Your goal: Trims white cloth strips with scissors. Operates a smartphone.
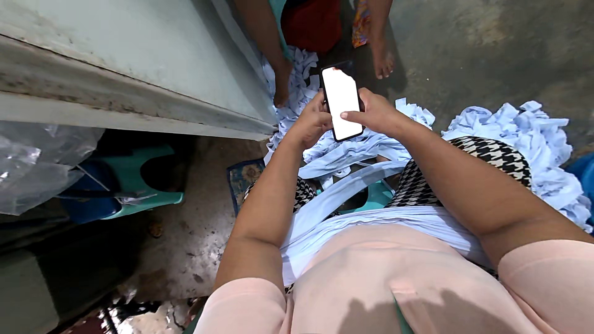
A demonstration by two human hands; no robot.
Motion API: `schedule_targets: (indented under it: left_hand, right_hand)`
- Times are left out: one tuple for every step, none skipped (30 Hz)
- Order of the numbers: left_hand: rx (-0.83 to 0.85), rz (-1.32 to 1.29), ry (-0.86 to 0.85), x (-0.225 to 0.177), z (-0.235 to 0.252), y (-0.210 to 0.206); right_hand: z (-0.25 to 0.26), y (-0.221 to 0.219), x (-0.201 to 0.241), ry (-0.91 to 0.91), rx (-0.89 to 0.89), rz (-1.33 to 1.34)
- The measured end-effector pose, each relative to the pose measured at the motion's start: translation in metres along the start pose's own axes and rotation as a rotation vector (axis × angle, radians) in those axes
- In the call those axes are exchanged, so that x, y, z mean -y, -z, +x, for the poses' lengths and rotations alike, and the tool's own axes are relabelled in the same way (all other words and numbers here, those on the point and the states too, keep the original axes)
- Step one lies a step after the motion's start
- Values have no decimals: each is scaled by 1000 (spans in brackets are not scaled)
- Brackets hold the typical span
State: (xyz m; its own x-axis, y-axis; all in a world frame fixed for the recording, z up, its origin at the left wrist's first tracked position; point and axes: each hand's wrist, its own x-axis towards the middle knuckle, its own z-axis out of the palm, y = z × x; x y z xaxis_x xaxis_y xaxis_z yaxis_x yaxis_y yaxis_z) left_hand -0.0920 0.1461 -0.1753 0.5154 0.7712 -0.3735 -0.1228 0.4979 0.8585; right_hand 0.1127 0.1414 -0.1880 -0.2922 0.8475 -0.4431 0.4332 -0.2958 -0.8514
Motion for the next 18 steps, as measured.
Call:
schedule_targets:
  left_hand:
    - [-5, 1, 1, 0, 0, 0]
    - [-13, 7, 3, -1, 0, 0]
    - [-19, 15, 4, -1, 0, -1]
    - [-24, 26, 2, 0, 0, -1]
    - [-30, 36, -5, 0, 0, -1]
    - [-26, 43, -6, 0, 0, 0]
    - [-26, 47, -2, 0, 0, 0]
    - [-32, 55, 11, 0, 0, -1]
    - [-27, 70, 15, 0, -1, -2]
    - [-15, 80, 21, 1, -1, -2]
    - [-3, 91, 28, 3, 0, -2]
    - [9, 99, 37, 4, 0, -2]
    - [22, 100, 42, 4, 0, -3]
    - [31, 104, 45, 4, 0, -4]
    - [36, 107, 44, 4, 0, -4]
    - [38, 111, 43, 4, 0, -5]
    - [39, 114, 42, 3, 0, -5]
    - [42, 118, 42, 3, 0, -5]
  right_hand:
    - [0, 0, 0, 8, 2, 6]
    - [0, 0, -1, 15, 3, 13]
    - [0, 0, -2, 18, 3, 20]
    - [0, 0, -2, 17, 1, 35]
    - [0, -1, -1, 9, 1, 65]
    - [0, -1, 0, 5, -2, 105]
    - [0, -1, 0, 10, -10, 148]
    - [1, -1, 1, 18, -25, 199]
    - [0, -1, 2, 28, -46, 244]
    - [0, -1, 3, 35, -68, 270]
    - [0, 0, 4, 37, -88, 285]
    - [-1, 1, 5, 36, -106, 292]
    - [-1, 1, 5, 34, -123, 298]
    - [0, 1, 5, 34, -134, 305]
    - [0, 1, 4, 37, -142, 313]
    - [0, 1, 4, 40, -145, 316]
    - [1, 1, 4, 40, -148, 318]
    - [1, 1, 4, 39, -152, 316]
